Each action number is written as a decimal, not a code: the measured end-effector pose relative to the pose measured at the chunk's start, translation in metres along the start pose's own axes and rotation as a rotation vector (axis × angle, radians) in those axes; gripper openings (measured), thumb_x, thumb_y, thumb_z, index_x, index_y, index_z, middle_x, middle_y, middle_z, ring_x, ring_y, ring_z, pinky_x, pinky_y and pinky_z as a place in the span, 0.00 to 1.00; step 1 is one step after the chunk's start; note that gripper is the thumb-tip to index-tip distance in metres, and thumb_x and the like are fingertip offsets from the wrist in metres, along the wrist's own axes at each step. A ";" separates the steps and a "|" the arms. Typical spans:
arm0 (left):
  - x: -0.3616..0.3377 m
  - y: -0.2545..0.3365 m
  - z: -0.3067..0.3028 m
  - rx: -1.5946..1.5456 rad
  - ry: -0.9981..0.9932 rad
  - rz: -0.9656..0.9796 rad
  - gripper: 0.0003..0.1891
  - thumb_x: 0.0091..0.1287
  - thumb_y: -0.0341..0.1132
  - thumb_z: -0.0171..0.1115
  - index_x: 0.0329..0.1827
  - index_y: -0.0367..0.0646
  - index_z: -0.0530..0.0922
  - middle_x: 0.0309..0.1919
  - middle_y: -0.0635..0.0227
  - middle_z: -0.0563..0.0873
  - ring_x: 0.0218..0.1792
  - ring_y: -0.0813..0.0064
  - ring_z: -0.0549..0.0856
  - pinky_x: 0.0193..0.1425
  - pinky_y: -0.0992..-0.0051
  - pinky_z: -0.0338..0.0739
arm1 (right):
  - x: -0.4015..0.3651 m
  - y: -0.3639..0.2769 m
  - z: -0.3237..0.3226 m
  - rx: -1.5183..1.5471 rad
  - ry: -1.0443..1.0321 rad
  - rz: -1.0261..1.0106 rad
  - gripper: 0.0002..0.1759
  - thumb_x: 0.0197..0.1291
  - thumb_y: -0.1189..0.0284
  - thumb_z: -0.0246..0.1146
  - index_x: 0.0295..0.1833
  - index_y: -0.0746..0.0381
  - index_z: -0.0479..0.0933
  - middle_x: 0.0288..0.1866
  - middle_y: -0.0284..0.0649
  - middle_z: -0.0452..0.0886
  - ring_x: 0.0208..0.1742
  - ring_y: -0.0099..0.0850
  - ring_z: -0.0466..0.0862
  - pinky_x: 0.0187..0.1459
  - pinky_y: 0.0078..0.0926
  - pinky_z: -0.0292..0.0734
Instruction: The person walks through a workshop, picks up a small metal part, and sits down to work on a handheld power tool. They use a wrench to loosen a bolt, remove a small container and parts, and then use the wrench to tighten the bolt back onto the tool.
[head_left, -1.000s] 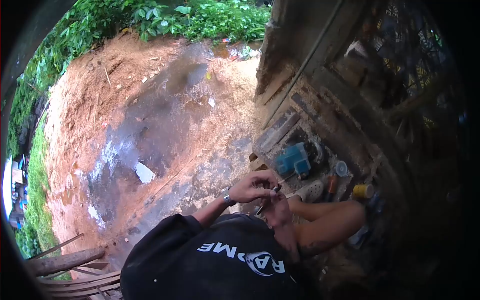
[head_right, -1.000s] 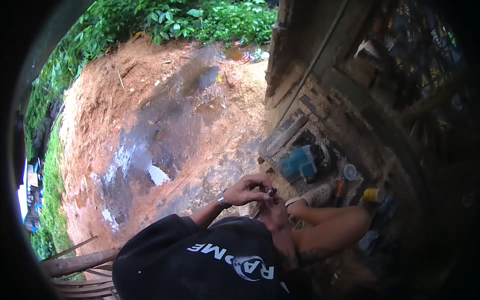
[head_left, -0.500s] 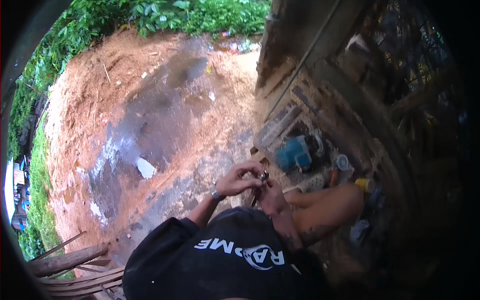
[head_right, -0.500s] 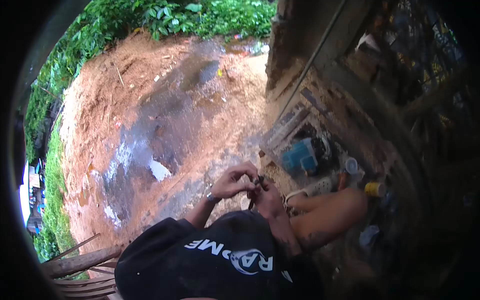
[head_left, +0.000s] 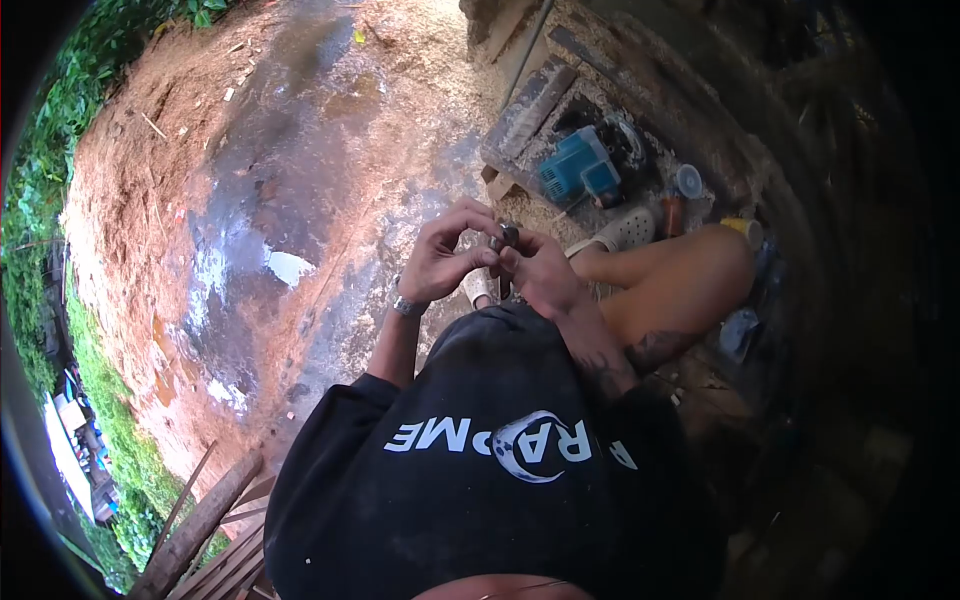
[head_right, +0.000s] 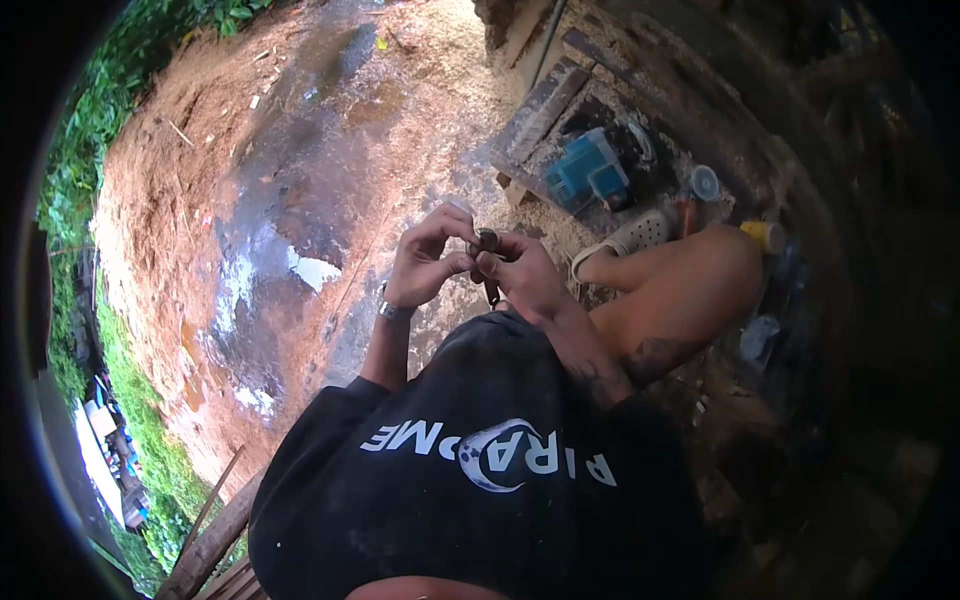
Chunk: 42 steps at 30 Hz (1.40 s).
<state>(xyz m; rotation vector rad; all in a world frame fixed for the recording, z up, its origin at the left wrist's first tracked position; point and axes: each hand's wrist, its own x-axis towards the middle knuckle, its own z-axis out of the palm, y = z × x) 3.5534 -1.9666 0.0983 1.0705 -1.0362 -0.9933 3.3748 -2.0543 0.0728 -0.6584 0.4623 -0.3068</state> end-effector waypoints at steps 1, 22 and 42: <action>-0.001 -0.002 0.001 0.003 0.002 -0.008 0.14 0.63 0.34 0.79 0.47 0.38 0.86 0.48 0.66 0.85 0.53 0.71 0.83 0.63 0.70 0.74 | 0.001 0.004 -0.004 0.026 0.000 0.004 0.11 0.72 0.73 0.69 0.53 0.68 0.83 0.44 0.36 0.86 0.43 0.26 0.84 0.49 0.27 0.80; 0.004 0.001 0.020 0.007 -0.006 -0.100 0.13 0.59 0.31 0.80 0.43 0.38 0.85 0.47 0.67 0.83 0.51 0.72 0.82 0.59 0.71 0.75 | -0.006 0.008 -0.029 -0.007 -0.094 -0.010 0.09 0.71 0.74 0.69 0.54 0.64 0.83 0.39 0.33 0.85 0.38 0.20 0.81 0.37 0.22 0.75; -0.003 -0.009 0.010 0.078 0.009 -0.039 0.11 0.64 0.33 0.77 0.44 0.37 0.86 0.46 0.65 0.83 0.50 0.71 0.82 0.57 0.71 0.76 | 0.000 0.011 -0.015 0.095 -0.039 0.014 0.07 0.73 0.76 0.67 0.51 0.68 0.84 0.40 0.37 0.85 0.40 0.24 0.82 0.45 0.26 0.78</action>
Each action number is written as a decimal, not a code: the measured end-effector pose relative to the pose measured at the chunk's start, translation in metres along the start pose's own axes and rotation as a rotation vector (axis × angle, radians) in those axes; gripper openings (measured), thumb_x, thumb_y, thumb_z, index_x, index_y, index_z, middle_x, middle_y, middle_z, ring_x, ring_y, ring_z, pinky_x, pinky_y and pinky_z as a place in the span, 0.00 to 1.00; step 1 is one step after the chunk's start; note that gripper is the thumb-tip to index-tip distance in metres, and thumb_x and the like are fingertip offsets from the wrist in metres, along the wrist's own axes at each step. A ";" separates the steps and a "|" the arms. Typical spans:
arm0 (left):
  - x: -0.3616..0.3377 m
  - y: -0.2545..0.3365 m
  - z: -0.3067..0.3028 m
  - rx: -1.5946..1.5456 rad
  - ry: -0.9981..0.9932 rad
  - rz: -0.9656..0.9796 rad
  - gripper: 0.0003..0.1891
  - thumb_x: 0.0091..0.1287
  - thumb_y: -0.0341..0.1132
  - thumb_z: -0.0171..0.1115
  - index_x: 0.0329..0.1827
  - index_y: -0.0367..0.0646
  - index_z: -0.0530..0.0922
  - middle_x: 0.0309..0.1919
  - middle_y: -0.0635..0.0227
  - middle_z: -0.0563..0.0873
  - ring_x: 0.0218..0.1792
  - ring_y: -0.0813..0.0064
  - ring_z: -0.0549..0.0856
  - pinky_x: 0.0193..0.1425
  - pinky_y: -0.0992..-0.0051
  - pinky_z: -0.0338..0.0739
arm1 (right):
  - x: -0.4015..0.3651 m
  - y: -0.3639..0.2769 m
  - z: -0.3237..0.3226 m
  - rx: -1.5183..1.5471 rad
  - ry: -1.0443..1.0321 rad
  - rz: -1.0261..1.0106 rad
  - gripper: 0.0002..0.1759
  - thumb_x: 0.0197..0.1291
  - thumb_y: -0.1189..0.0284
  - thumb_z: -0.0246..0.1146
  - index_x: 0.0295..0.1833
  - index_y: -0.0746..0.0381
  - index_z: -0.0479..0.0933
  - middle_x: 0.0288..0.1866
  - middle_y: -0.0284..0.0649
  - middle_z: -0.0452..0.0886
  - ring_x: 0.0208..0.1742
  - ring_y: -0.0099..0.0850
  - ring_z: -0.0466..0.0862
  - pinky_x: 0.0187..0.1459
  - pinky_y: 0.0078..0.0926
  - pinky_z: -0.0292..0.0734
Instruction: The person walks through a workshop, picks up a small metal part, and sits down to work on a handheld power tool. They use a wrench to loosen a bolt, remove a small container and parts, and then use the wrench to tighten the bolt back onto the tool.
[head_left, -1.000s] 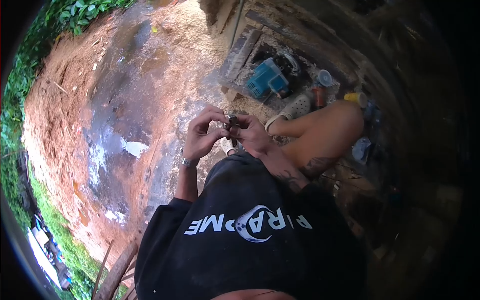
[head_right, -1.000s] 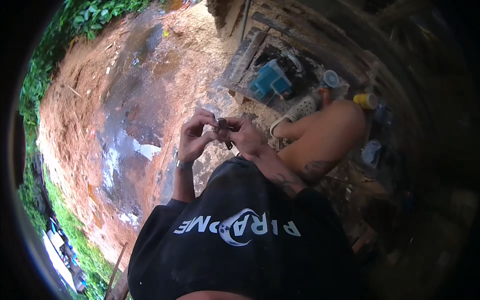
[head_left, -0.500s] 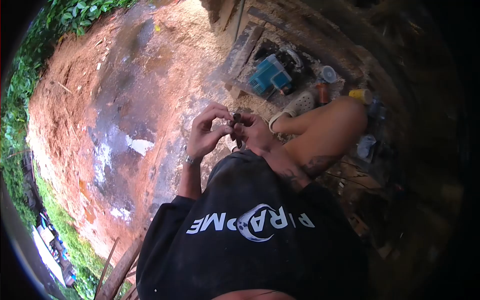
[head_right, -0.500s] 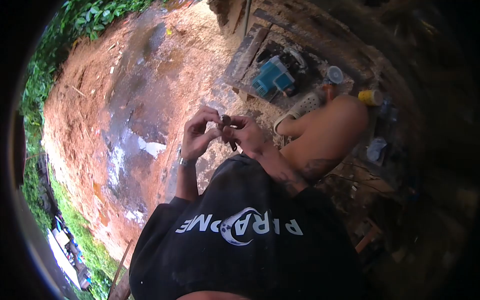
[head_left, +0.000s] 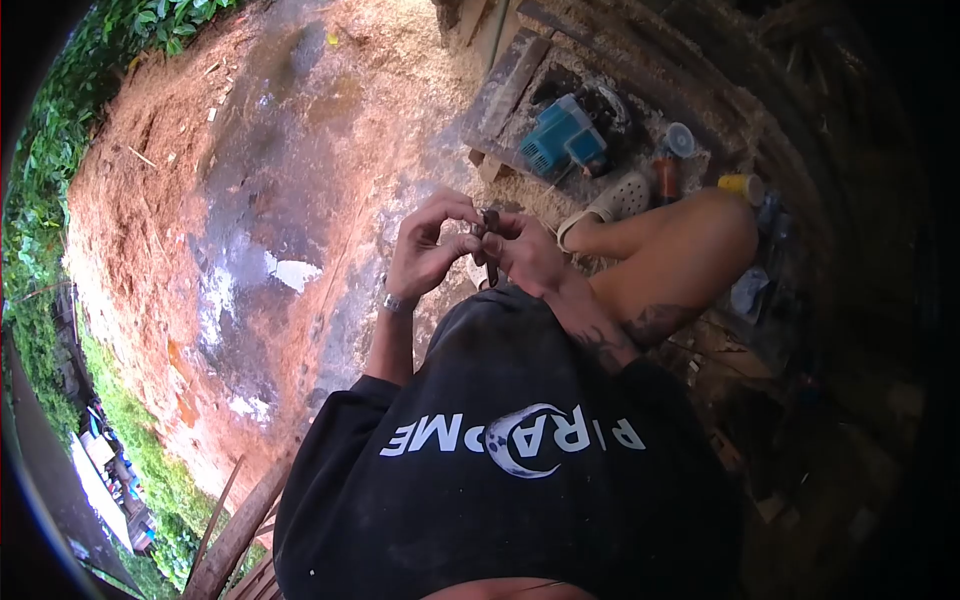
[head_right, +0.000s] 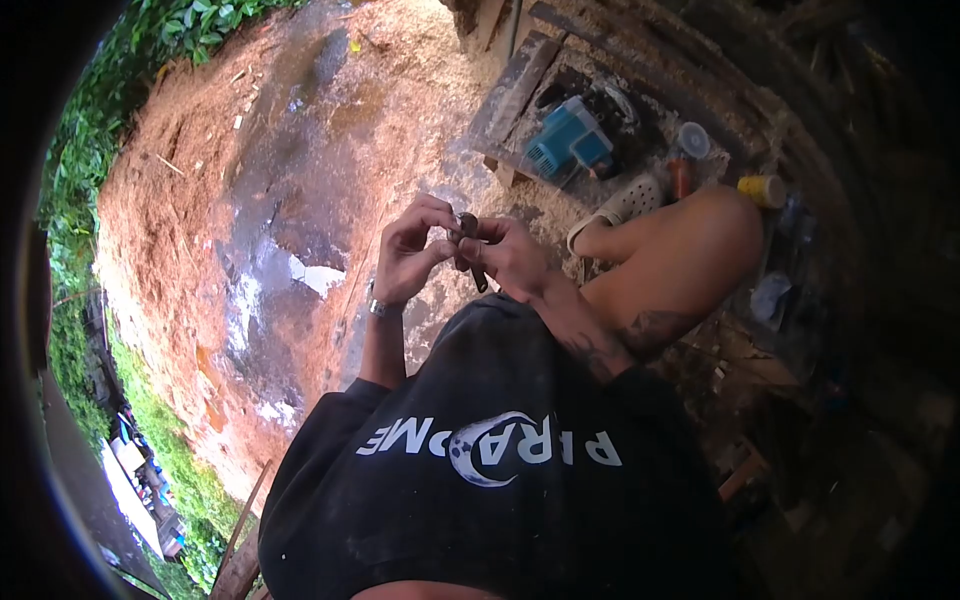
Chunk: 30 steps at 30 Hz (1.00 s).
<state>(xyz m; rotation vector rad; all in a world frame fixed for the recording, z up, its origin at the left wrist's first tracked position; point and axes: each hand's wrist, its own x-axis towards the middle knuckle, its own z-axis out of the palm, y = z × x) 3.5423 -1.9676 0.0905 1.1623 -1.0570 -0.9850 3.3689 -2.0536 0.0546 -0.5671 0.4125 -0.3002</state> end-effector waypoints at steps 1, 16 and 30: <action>-0.002 0.000 0.000 -0.035 0.008 -0.032 0.11 0.65 0.33 0.76 0.44 0.37 0.86 0.46 0.65 0.83 0.50 0.71 0.82 0.57 0.71 0.76 | 0.001 0.003 -0.003 -0.017 -0.004 0.001 0.07 0.73 0.76 0.66 0.51 0.68 0.84 0.40 0.37 0.85 0.39 0.24 0.82 0.44 0.26 0.78; -0.017 -0.006 -0.017 -0.009 0.015 -0.046 0.06 0.73 0.29 0.66 0.47 0.35 0.84 0.46 0.66 0.80 0.48 0.75 0.82 0.53 0.73 0.76 | -0.003 0.007 0.012 0.064 0.002 0.093 0.09 0.75 0.74 0.64 0.53 0.67 0.83 0.45 0.38 0.86 0.49 0.26 0.85 0.54 0.27 0.81; -0.025 -0.008 -0.007 -0.004 0.045 -0.057 0.08 0.74 0.31 0.66 0.47 0.35 0.84 0.46 0.66 0.80 0.47 0.75 0.81 0.53 0.73 0.76 | -0.009 0.018 0.015 0.114 0.076 0.036 0.09 0.76 0.72 0.64 0.54 0.66 0.82 0.43 0.35 0.85 0.42 0.25 0.83 0.46 0.25 0.79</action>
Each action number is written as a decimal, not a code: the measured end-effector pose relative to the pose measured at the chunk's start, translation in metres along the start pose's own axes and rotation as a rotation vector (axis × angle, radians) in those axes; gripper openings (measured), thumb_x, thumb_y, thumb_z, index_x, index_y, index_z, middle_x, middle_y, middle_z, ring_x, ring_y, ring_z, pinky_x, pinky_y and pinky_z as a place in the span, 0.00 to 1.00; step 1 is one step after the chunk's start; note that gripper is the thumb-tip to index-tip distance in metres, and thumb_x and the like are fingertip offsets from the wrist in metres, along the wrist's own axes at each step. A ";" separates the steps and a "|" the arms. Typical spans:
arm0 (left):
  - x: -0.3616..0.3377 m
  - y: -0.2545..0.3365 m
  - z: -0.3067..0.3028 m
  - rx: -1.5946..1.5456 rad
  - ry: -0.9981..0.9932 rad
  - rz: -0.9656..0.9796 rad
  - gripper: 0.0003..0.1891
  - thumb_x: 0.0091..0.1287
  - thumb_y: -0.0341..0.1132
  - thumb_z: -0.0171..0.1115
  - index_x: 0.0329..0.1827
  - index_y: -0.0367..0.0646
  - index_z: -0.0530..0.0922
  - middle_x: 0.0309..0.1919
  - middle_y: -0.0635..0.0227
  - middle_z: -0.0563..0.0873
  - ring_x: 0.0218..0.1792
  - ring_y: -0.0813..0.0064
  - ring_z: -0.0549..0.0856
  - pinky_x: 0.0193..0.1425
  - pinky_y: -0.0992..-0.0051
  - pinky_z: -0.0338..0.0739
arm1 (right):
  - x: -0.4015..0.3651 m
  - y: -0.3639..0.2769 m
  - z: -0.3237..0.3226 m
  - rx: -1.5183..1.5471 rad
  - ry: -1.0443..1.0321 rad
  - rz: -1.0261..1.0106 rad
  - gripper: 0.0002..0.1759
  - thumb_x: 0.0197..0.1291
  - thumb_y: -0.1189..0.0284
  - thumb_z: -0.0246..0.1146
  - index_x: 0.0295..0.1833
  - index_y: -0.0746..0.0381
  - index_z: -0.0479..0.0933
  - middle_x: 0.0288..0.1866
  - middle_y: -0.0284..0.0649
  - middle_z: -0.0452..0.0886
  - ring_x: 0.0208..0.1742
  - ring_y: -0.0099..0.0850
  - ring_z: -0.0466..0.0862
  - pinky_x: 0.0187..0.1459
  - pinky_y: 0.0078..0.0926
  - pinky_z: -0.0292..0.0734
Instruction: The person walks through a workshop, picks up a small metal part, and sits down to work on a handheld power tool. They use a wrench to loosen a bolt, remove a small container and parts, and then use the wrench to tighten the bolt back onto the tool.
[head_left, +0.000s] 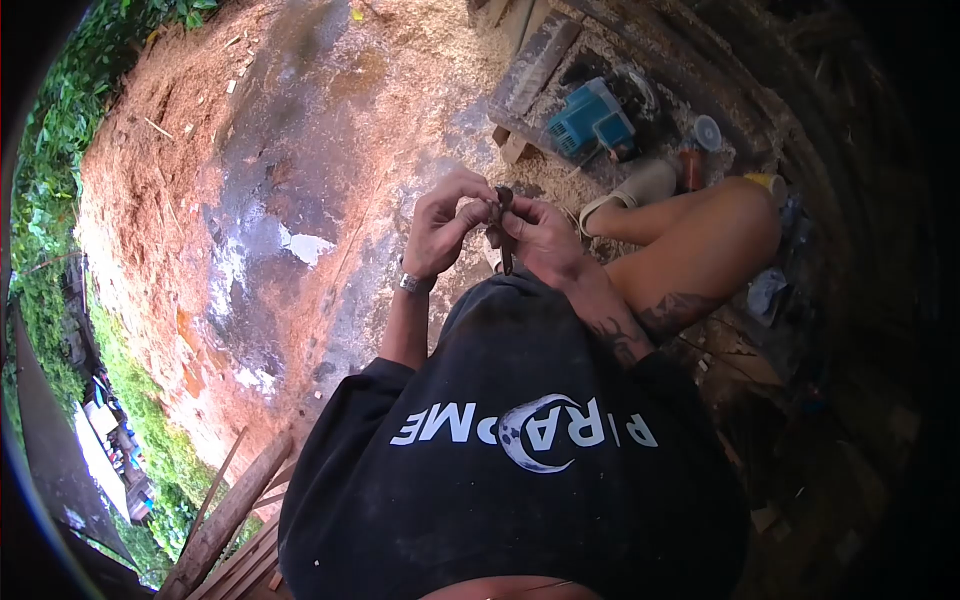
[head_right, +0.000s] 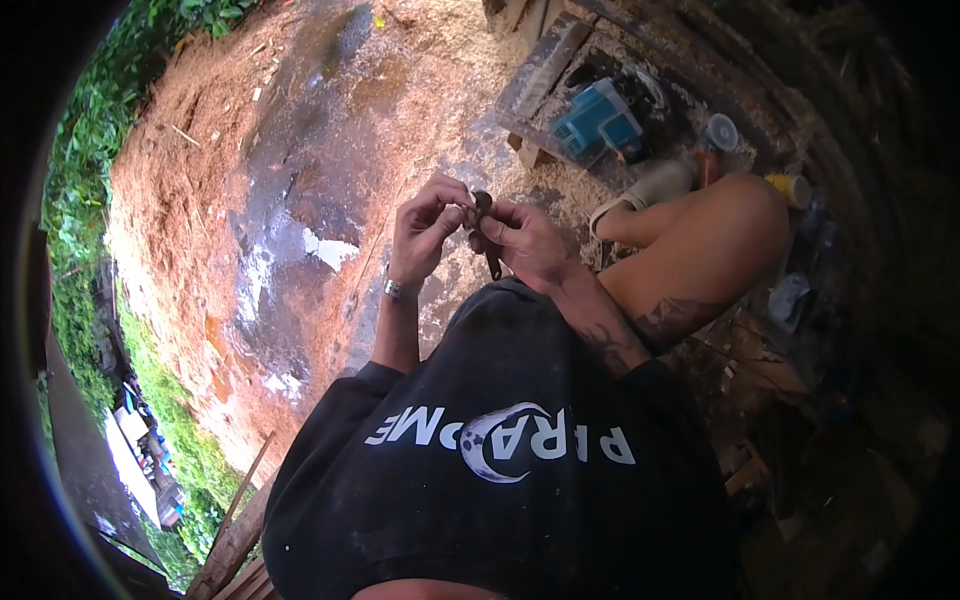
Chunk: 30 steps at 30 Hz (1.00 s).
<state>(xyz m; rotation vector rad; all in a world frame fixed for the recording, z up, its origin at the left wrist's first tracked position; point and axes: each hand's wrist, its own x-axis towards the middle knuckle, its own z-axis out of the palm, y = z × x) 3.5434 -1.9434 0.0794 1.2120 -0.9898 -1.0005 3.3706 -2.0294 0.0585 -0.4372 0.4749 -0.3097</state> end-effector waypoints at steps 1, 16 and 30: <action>0.000 0.000 0.000 -0.008 0.000 0.003 0.08 0.74 0.32 0.66 0.47 0.35 0.83 0.46 0.66 0.80 0.47 0.75 0.81 0.53 0.73 0.76 | -0.001 -0.002 0.000 -0.023 0.003 0.028 0.09 0.76 0.71 0.65 0.53 0.65 0.82 0.43 0.35 0.85 0.41 0.24 0.83 0.44 0.25 0.79; -0.005 0.002 0.007 -0.086 0.054 -0.098 0.10 0.75 0.36 0.66 0.45 0.36 0.83 0.42 0.71 0.83 0.43 0.79 0.81 0.49 0.75 0.76 | 0.003 0.014 -0.012 -0.124 0.059 -0.070 0.11 0.74 0.66 0.68 0.47 0.63 0.82 0.31 0.33 0.82 0.26 0.19 0.78 0.28 0.18 0.70; 0.002 -0.003 0.008 -0.055 0.072 -0.138 0.09 0.76 0.36 0.65 0.47 0.37 0.83 0.42 0.71 0.85 0.45 0.79 0.82 0.53 0.74 0.76 | 0.010 0.016 -0.022 -0.090 0.026 -0.030 0.12 0.77 0.63 0.65 0.49 0.61 0.81 0.36 0.32 0.82 0.33 0.22 0.82 0.38 0.24 0.79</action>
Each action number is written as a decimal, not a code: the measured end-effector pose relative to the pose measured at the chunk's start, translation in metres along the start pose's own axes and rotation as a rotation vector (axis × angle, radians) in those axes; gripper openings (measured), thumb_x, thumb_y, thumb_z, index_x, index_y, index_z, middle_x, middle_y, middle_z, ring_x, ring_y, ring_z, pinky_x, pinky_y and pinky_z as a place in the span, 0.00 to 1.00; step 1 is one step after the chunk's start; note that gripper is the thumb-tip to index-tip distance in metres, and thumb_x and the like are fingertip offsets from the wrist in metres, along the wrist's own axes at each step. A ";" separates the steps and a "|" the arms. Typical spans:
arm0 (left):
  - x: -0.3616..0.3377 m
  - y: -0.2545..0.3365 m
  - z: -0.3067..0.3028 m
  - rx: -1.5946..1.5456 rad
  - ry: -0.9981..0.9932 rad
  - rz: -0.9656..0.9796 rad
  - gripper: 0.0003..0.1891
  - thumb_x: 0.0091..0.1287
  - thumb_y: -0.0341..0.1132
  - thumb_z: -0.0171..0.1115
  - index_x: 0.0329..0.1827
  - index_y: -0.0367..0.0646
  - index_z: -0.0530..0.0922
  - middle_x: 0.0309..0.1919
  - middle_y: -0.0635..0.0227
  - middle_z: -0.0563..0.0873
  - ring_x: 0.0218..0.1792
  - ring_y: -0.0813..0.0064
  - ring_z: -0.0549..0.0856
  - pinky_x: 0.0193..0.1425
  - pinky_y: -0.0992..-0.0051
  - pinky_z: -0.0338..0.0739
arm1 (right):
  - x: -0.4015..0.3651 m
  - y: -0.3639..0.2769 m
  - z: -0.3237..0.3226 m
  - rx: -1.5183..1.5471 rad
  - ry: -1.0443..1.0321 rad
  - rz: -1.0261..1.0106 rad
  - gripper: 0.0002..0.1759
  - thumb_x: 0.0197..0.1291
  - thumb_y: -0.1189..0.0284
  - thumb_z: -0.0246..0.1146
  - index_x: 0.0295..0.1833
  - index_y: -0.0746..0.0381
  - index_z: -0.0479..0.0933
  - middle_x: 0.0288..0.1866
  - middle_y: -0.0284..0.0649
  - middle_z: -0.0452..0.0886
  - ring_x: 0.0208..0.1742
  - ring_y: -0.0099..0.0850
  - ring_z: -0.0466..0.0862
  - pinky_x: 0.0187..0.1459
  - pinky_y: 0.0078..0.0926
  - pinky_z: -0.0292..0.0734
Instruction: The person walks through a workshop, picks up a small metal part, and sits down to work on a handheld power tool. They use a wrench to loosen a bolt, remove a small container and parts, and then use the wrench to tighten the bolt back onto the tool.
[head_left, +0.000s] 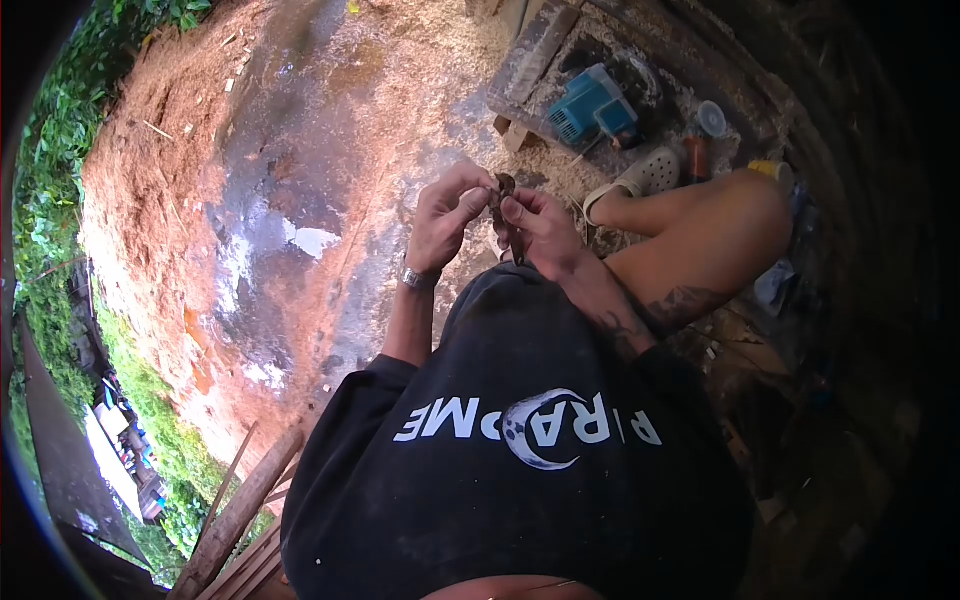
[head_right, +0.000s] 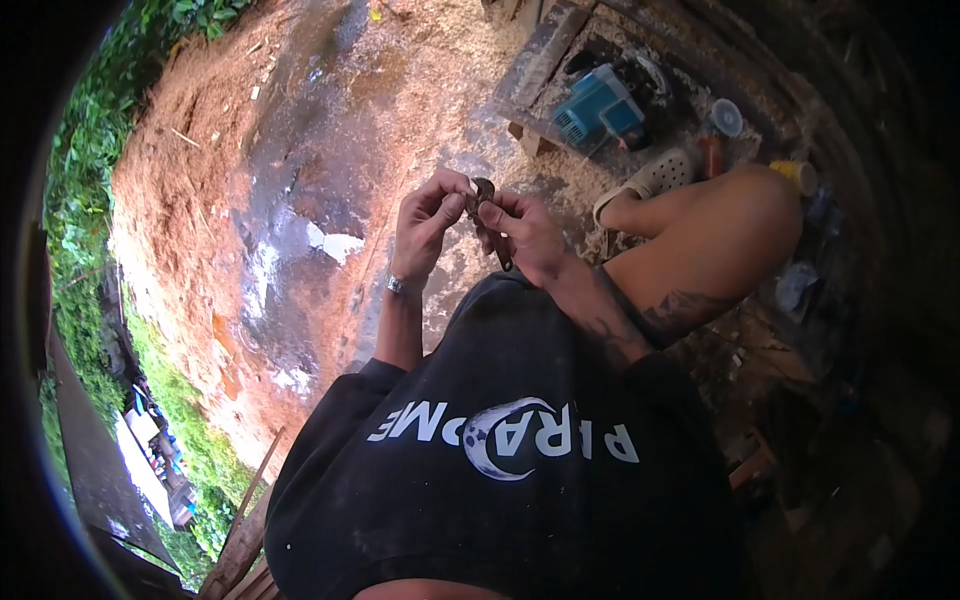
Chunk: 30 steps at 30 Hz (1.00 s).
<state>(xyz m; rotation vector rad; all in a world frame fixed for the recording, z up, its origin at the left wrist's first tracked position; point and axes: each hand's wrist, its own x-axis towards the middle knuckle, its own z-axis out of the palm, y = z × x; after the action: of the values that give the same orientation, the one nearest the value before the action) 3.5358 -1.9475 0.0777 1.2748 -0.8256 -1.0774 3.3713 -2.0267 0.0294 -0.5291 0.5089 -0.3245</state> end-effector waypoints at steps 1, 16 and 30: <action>0.001 0.000 0.000 0.002 -0.002 0.004 0.10 0.75 0.36 0.65 0.46 0.36 0.83 0.42 0.71 0.85 0.45 0.78 0.82 0.53 0.74 0.76 | 0.001 0.000 -0.002 -0.022 -0.005 -0.005 0.11 0.77 0.64 0.64 0.49 0.62 0.81 0.37 0.33 0.82 0.34 0.22 0.82 0.38 0.24 0.79; 0.011 0.001 -0.007 0.026 -0.027 0.026 0.11 0.74 0.38 0.66 0.45 0.36 0.83 0.42 0.68 0.82 0.46 0.74 0.80 0.54 0.72 0.74 | 0.007 -0.005 0.010 0.118 0.039 0.004 0.09 0.73 0.70 0.69 0.47 0.65 0.82 0.35 0.36 0.84 0.34 0.24 0.83 0.38 0.24 0.79; 0.004 -0.004 -0.006 -0.085 0.005 -0.078 0.10 0.79 0.39 0.64 0.49 0.40 0.81 0.44 0.75 0.82 0.46 0.82 0.77 0.54 0.77 0.70 | 0.009 -0.006 0.015 -0.156 0.166 -0.071 0.07 0.74 0.71 0.66 0.46 0.65 0.82 0.34 0.35 0.85 0.34 0.21 0.82 0.36 0.21 0.76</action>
<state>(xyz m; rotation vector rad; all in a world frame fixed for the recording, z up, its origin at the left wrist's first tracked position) 3.5422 -1.9489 0.0726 1.2462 -0.7234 -1.1596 3.3852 -2.0295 0.0403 -0.6762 0.6804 -0.4008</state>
